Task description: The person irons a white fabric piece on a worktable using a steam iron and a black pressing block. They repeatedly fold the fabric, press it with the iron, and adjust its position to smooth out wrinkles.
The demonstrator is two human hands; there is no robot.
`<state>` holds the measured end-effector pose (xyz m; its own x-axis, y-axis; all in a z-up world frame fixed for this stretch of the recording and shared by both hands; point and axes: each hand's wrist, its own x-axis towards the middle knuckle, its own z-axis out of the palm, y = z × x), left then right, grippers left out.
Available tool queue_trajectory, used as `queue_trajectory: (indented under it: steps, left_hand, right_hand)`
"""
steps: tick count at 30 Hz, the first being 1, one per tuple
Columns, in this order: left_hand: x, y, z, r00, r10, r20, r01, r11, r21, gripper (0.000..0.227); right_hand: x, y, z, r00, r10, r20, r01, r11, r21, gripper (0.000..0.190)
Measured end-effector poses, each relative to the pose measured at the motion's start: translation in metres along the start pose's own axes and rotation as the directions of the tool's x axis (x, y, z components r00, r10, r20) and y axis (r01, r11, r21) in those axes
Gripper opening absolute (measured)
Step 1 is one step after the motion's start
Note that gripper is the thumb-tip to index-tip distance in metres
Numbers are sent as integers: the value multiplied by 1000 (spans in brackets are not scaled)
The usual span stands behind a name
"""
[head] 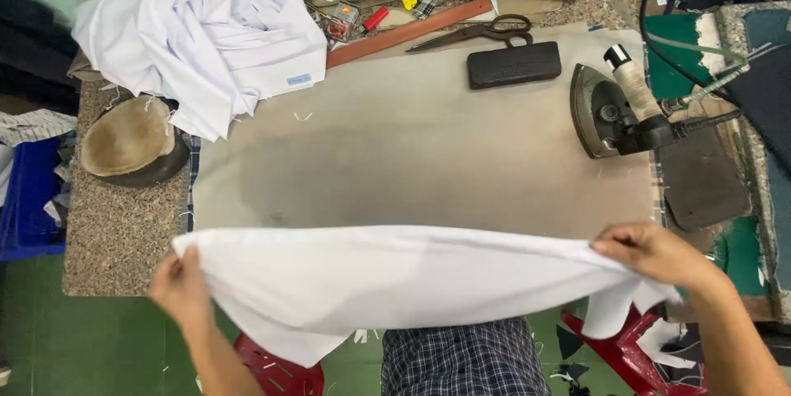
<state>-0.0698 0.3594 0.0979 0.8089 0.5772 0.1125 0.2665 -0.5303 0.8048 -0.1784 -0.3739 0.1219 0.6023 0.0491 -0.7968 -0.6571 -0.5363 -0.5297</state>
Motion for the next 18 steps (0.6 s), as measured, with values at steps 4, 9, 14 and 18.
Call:
queue_trajectory:
  steps: [4, 9, 14, 18]
  left_hand:
    - [56, -10, 105, 1000, 19, 18, -19, 1000, 13, 11]
    - [32, 9, 170, 817, 571, -75, -541, 806, 240, 48]
    - [-95, 64, 156, 694, 643, 323, -718, 648, 254, 60]
    - [-143, 22, 149, 727, 553, 406, -681, 656, 325, 66]
  right_hand:
    - [57, -11, -1, 984, -60, -166, 15, 966, -258, 42]
    - [101, 21, 53, 561, -512, -650, -147, 711, -687, 40]
    - [75, 47, 118, 403, -614, -679, -34, 732, -681, 50]
    - [67, 73, 140, 360, -622, -695, -59, 729, -682, 54]
